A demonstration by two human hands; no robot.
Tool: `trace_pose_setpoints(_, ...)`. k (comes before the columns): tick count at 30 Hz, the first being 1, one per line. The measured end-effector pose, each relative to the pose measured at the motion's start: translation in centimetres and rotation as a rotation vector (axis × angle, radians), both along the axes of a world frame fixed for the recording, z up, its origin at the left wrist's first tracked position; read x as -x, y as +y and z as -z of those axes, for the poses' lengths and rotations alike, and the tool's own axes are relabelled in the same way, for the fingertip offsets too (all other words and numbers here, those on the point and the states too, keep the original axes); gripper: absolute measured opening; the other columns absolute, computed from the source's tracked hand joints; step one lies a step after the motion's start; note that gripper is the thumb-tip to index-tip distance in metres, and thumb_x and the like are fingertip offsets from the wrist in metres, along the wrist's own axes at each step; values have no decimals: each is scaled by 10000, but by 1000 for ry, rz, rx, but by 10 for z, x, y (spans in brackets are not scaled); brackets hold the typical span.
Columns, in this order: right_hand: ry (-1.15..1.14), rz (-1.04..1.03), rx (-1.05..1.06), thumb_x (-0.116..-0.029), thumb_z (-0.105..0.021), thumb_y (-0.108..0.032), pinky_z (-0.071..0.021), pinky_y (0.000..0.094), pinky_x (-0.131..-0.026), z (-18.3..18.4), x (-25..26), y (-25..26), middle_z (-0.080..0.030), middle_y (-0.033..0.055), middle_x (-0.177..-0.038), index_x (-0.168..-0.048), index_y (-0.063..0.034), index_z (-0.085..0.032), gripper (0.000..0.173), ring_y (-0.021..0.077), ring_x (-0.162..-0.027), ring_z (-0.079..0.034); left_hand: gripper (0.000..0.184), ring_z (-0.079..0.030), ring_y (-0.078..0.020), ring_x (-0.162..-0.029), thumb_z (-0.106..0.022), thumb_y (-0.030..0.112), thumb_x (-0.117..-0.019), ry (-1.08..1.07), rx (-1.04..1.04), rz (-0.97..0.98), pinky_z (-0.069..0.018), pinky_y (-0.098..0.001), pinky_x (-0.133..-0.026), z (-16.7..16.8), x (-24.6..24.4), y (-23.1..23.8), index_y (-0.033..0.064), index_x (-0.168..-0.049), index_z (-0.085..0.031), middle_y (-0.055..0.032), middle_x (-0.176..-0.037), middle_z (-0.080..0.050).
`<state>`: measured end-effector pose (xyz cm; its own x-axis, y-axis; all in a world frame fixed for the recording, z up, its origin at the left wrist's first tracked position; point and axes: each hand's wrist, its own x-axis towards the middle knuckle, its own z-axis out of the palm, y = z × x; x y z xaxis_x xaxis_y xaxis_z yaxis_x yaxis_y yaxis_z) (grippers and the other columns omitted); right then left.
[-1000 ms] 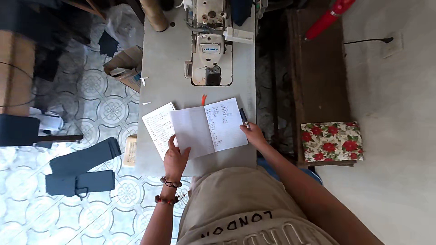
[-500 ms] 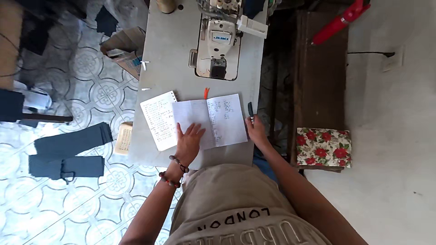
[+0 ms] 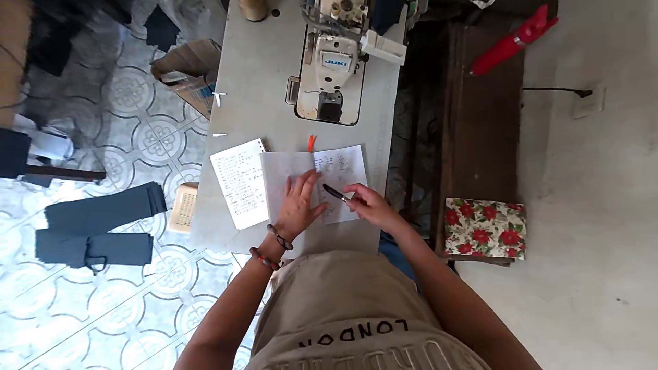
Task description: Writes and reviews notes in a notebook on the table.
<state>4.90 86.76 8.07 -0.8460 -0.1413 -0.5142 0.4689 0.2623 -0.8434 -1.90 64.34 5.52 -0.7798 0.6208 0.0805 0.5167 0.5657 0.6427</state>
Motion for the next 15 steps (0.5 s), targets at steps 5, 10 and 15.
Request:
trace_pose_setpoints(5, -12, -29, 512, -1019, -474, -226, -538, 216, -676, -15, 3, 10, -670, -15, -889, -1179, -37, -617, 285, 39, -698, -610, 276, -614, -386, -1252, -737, 198, -924, -103, -87, 223, -373, -703, -1090, 0, 8, -1, 41, -1150, -738, -148, -1248, -698)
trace_pose_setpoints(10, 222, 70, 623, -947, -623, -556, -537, 215, -673, -21, 6, 3, -679, -76, -917, -1326, -122, -559, 579, 26, -730, -616, 328, -665, -281, -852, -541, 244, -1032, -269, -149, 153, -551, -461, -808, -21, -12, 9, -42, -999, -698, -150, -885, -678)
trace_pose_setpoints(15, 198, 373, 136, -1101, -392, -190, -426, 171, -538, -8, 20, -24, -532, -31, -700, -1064, -11, -661, 325, 16, -557, -463, 406, -653, -330, -762, -393, 255, -1103, -525, 34, 16, -520, -519, -820, -33, -27, 29, -71, -1081, -635, -178, -775, -630)
